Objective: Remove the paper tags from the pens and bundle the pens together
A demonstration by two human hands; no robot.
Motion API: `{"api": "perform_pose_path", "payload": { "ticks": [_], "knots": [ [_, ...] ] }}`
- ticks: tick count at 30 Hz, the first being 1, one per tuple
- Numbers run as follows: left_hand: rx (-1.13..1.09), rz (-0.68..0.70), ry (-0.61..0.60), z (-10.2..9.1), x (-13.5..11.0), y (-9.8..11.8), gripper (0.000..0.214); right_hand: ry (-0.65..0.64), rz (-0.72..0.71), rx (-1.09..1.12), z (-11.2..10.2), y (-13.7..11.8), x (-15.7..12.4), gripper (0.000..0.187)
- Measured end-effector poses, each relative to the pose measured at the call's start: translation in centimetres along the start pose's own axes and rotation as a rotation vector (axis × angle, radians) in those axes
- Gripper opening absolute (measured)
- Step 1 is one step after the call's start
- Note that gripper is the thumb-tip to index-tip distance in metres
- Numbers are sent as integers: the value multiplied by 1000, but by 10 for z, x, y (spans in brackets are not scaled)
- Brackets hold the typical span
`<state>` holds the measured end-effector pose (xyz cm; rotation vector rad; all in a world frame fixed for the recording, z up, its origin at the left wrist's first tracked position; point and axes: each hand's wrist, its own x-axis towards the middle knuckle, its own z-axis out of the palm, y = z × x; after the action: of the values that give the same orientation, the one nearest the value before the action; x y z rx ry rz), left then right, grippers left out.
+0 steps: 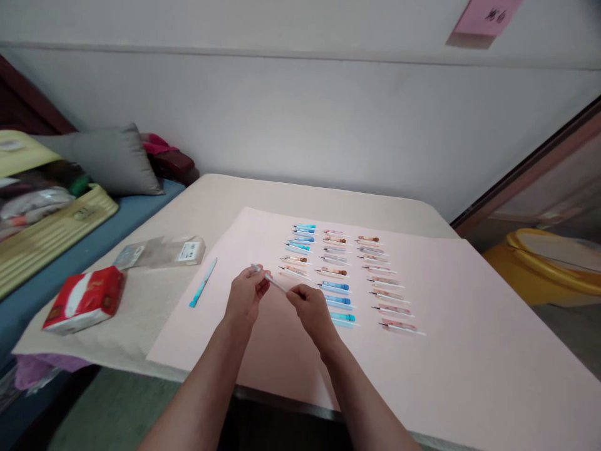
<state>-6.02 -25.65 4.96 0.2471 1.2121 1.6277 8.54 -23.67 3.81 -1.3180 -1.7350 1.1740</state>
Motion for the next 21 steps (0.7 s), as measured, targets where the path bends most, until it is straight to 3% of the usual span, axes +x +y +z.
{"api": "perform_pose_path", "payload": {
  "ticks": [5, 10, 21],
  "knots": [
    [3, 1, -32, 1, -2, -1, 20, 20, 6, -12, 1, 2, 0, 20],
    [24, 45, 35, 1, -1, -2, 20, 30, -18, -41, 1, 1, -1, 19],
    [35, 47, 40, 1, 0, 2, 24, 34, -19, -42, 0, -3, -3, 20]
  ]
}}
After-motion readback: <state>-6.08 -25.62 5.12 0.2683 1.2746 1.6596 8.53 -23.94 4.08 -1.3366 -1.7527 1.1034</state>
